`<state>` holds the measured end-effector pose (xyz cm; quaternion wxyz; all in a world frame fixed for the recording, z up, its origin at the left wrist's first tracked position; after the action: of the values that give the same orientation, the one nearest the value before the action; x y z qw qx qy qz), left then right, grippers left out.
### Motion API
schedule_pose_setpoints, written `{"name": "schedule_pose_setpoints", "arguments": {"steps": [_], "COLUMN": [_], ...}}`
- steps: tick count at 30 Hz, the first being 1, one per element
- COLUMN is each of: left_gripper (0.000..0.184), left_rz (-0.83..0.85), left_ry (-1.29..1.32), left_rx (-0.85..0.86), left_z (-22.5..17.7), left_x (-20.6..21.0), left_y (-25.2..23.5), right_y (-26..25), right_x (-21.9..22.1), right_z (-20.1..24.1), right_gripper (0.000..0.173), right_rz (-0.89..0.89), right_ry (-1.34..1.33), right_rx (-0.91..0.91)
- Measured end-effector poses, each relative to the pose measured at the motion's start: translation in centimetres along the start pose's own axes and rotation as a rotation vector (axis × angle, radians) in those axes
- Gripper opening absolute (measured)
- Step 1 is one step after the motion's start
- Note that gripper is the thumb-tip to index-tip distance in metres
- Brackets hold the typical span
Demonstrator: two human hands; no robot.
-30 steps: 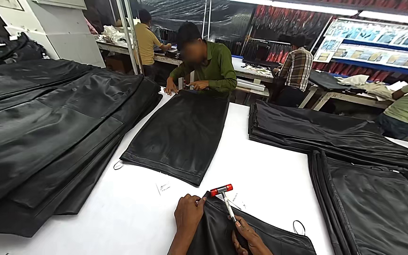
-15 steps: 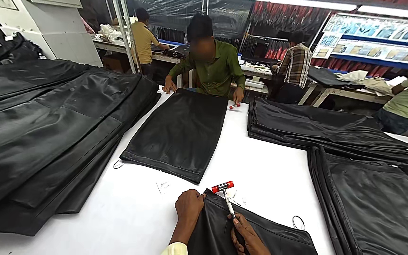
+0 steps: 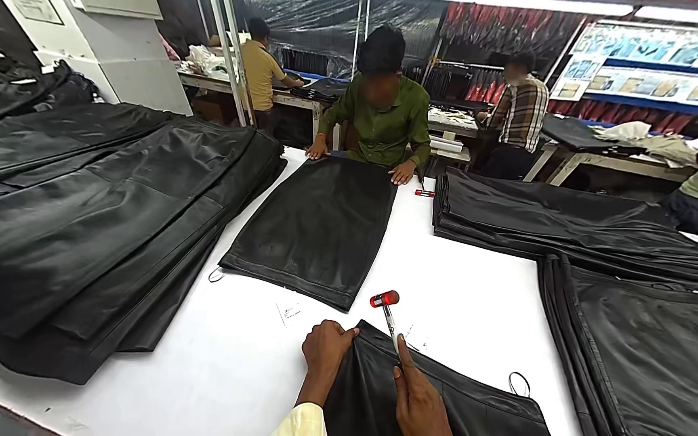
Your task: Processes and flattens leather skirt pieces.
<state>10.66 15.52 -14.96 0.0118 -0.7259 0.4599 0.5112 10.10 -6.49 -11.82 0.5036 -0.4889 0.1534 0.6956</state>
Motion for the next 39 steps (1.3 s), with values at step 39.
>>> {"name": "schedule_pose_setpoints", "arguments": {"steps": [39], "left_gripper": [0.055], "left_rz": [-0.04], "left_ry": [-0.173], "left_rx": [0.075], "left_z": [1.0], "left_x": [0.1], "left_y": [3.5], "right_y": [-0.2], "right_x": [3.7], "right_z": [-2.3], "right_gripper": [0.058], "right_rz": [0.52], "right_ry": [0.21], "right_rx": [0.188]}}
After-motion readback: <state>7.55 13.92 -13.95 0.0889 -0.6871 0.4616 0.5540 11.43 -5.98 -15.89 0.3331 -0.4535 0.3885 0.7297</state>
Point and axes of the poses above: each hand's wrist, its own y-axis away from the middle knuckle, its own x-axis out of the palm, z = x × y, the point moved 7 cm from there along -y, towards the middle knuckle, and after that the axes turned 3 degrees about y, right-handed, at the moved point
